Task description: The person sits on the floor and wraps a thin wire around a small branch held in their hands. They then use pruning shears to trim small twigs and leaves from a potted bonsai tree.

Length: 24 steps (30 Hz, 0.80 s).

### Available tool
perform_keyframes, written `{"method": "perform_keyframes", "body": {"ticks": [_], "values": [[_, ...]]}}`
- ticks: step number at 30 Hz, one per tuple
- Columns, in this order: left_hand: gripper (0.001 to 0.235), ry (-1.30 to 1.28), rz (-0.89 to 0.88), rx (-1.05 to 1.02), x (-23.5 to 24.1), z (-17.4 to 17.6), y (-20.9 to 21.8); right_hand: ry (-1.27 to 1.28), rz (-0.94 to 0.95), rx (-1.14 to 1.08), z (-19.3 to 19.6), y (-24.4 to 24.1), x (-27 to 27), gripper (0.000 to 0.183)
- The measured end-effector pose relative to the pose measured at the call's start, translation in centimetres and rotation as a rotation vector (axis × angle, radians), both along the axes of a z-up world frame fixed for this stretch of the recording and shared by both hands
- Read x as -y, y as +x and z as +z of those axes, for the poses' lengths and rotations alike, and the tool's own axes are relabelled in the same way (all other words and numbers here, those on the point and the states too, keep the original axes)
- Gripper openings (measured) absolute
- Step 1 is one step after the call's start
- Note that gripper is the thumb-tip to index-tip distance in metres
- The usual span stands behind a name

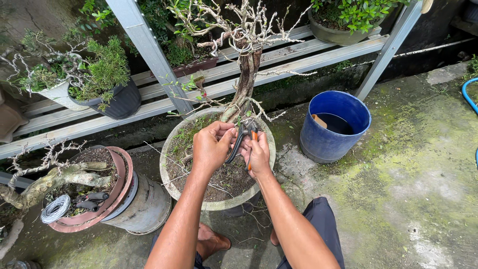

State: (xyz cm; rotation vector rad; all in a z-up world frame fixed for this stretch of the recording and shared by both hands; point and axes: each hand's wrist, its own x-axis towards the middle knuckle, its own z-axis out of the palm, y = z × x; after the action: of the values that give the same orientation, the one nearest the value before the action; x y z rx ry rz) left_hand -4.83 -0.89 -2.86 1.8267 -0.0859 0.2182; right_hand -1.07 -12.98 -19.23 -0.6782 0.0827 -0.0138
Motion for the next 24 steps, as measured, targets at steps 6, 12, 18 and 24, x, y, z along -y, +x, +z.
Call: {"method": "perform_keyframes", "body": {"ticks": [6,12,18,24], "values": [[0.015,0.012,-0.003,-0.004,-0.2,0.8,-0.3,-0.083,0.140,-0.071,4.7,-0.7,3.3,0.028],[0.015,0.008,-0.024,-0.011,0.0,0.4,0.4,-0.048,0.332,-0.137,8.5,0.1,7.9,0.018],[0.015,0.021,-0.007,-0.014,-0.3,0.6,-0.2,-0.122,0.181,-0.004,3.5,-0.1,4.2,0.036],[0.016,0.040,0.010,-0.021,-0.5,0.3,-0.2,-0.089,0.066,0.117,-1.2,0.9,1.3,0.042]]}}
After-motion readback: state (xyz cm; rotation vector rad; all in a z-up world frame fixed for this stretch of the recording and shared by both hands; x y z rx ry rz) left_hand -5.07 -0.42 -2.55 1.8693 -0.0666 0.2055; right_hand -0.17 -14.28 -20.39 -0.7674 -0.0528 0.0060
